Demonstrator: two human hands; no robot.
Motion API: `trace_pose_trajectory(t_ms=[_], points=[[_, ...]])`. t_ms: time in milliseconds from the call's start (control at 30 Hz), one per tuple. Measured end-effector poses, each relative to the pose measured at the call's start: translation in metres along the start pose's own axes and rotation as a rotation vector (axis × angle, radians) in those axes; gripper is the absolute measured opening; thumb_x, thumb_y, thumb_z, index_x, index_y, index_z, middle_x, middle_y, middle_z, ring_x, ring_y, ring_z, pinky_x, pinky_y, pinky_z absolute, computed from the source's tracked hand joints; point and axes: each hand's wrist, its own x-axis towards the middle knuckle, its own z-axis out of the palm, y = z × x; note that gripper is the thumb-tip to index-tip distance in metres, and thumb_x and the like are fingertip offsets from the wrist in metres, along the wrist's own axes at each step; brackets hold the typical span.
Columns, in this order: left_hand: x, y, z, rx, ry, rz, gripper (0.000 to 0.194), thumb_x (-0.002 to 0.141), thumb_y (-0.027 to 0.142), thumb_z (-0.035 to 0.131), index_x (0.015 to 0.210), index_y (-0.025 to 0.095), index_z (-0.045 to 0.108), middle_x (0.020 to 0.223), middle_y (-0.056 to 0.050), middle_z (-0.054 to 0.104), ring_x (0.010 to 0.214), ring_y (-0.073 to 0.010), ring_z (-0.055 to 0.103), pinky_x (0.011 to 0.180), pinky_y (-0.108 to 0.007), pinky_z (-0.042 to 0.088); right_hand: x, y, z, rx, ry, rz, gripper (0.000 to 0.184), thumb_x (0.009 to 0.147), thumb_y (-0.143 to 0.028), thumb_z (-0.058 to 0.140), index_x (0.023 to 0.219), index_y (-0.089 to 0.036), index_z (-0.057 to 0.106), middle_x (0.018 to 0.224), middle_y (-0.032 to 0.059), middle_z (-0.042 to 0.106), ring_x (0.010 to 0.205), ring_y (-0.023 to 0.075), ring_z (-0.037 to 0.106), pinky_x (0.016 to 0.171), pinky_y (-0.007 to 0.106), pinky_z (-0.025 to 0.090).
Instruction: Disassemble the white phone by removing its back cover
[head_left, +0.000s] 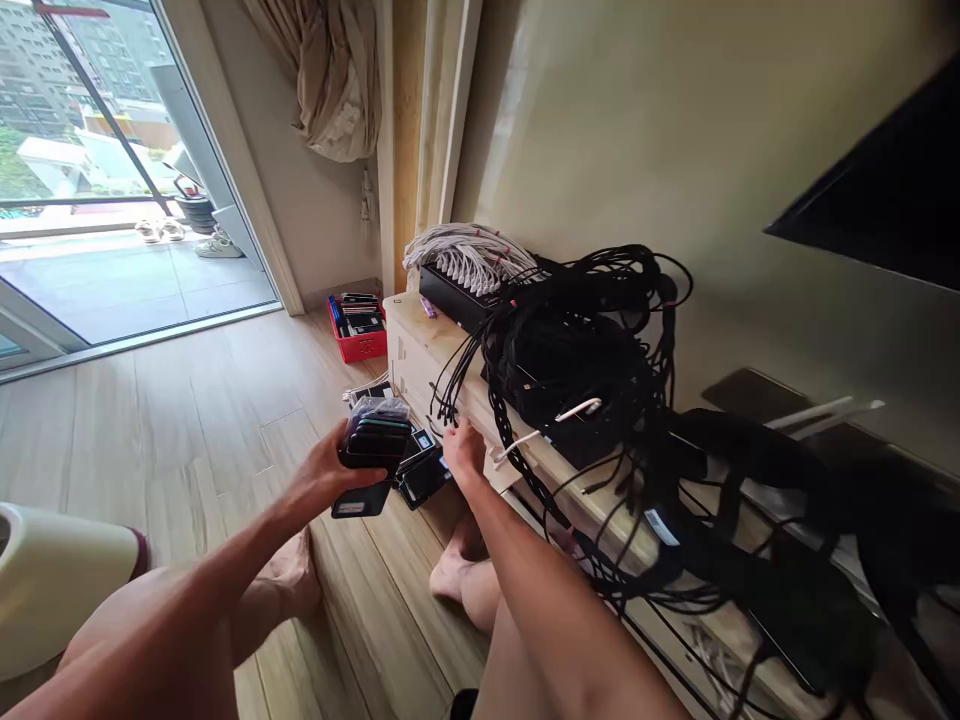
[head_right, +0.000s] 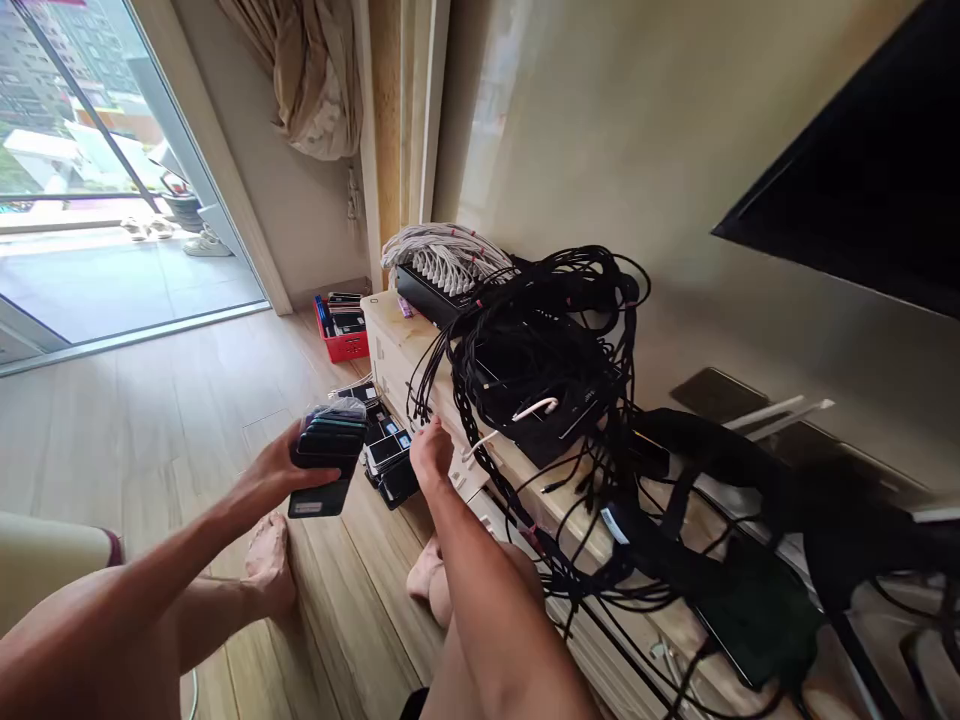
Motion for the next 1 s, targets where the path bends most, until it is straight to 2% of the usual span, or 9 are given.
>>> trace_pose_trajectory(t_ms=[100,200,300,367,467,533,633,767,1000], points=[[0.036,-0.020,-0.006,-0.017,-0.018,-0.042,0.072,0.053,0.042,0.095,0.116,0.016,0.071,0.092,-0.006,0.078,0.082,-0.0266,0.071,0.073,-0.033,0.054,0.024,0.002,0.010,-0.101,0.111,0.076,0.034,0.105,-0.033,0.058,0.133,-0.015,0.064,0.130,0.0161,0.068,0.121,0.0288,0.065,0.104,0.047,0.050],[0.059,-0.034,-0.013,0.012,-0.051,-0.074,0.066,0.057,0.042,0.094,0.113,0.018,0.070,0.090,-0.005,0.078,0.083,-0.0266,0.070,0.073,-0.032,0.052,0.040,0.004,0.013,-0.138,0.093,0.111,0.025,0.104,-0.028,0.056,0.110,-0.013,0.075,0.118,0.0216,0.075,0.121,0.0316,0.067,0.101,0.039,0.047],[0.070,-0.038,-0.022,0.105,-0.157,-0.030,0.056,0.060,0.040,0.093,0.108,0.020,0.071,0.088,-0.002,0.077,0.082,-0.0250,0.068,0.072,-0.030,0.050,0.039,0.002,0.004,-0.097,-0.001,0.121,0.022,0.095,-0.031,0.069,0.079,-0.017,0.076,0.093,0.0166,0.079,0.109,0.0308,0.072,0.090,0.033,0.051],[0.073,-0.035,-0.028,0.148,-0.227,-0.010,0.054,0.062,0.040,0.092,0.108,0.020,0.071,0.087,-0.001,0.075,0.082,-0.0238,0.066,0.072,-0.030,0.049,0.029,-0.007,-0.007,-0.011,-0.093,0.092,0.027,0.092,-0.038,0.072,0.074,-0.018,0.075,0.081,0.0101,0.078,0.094,0.0266,0.075,0.080,0.030,0.054],[0.070,-0.026,-0.035,0.181,-0.259,-0.031,0.055,0.065,0.041,0.089,0.112,0.020,0.069,0.086,0.001,0.073,0.080,-0.0218,0.064,0.071,-0.029,0.048,0.002,-0.034,-0.025,0.269,-0.173,-0.024,0.042,0.099,-0.058,0.058,0.092,-0.020,0.075,0.086,0.0042,0.078,0.078,0.0187,0.075,0.071,0.028,0.059],[0.066,-0.020,-0.038,0.190,-0.268,-0.057,0.059,0.065,0.040,0.087,0.117,0.020,0.067,0.089,0.002,0.073,0.081,-0.0209,0.063,0.071,-0.029,0.047,-0.016,-0.056,-0.034,0.714,-0.134,-0.201,0.047,0.091,-0.065,0.068,0.093,-0.019,0.074,0.083,0.0043,0.076,0.071,0.0179,0.072,0.065,0.028,0.060],[0.059,-0.011,-0.038,0.172,-0.295,-0.101,0.062,0.065,0.036,0.086,0.122,0.021,0.065,0.092,0.003,0.074,0.082,-0.0195,0.063,0.071,-0.028,0.048,-0.037,-0.084,-0.039,0.946,-0.102,-0.334,0.035,0.084,-0.055,0.082,0.088,-0.020,0.076,0.077,0.0013,0.075,0.065,0.0141,0.069,0.063,0.024,0.059],[0.051,0.000,-0.032,0.146,-0.323,-0.145,0.059,0.065,0.031,0.086,0.120,0.023,0.066,0.091,0.005,0.073,0.083,-0.0183,0.063,0.072,-0.026,0.049,-0.047,-0.096,-0.033,0.858,-0.085,-0.368,0.021,0.083,-0.040,0.087,0.084,-0.022,0.076,0.071,-0.0022,0.072,0.062,0.0115,0.066,0.060,0.020,0.056],[0.052,0.009,-0.016,0.198,-0.298,-0.197,0.054,0.066,0.030,0.086,0.115,0.023,0.066,0.088,0.006,0.073,0.084,-0.0186,0.063,0.072,-0.027,0.047,-0.046,-0.086,-0.028,0.613,0.103,-0.426,0.024,0.088,-0.044,0.081,0.083,-0.022,0.073,0.065,-0.0031,0.071,0.059,0.0125,0.067,0.059,0.022,0.053]])
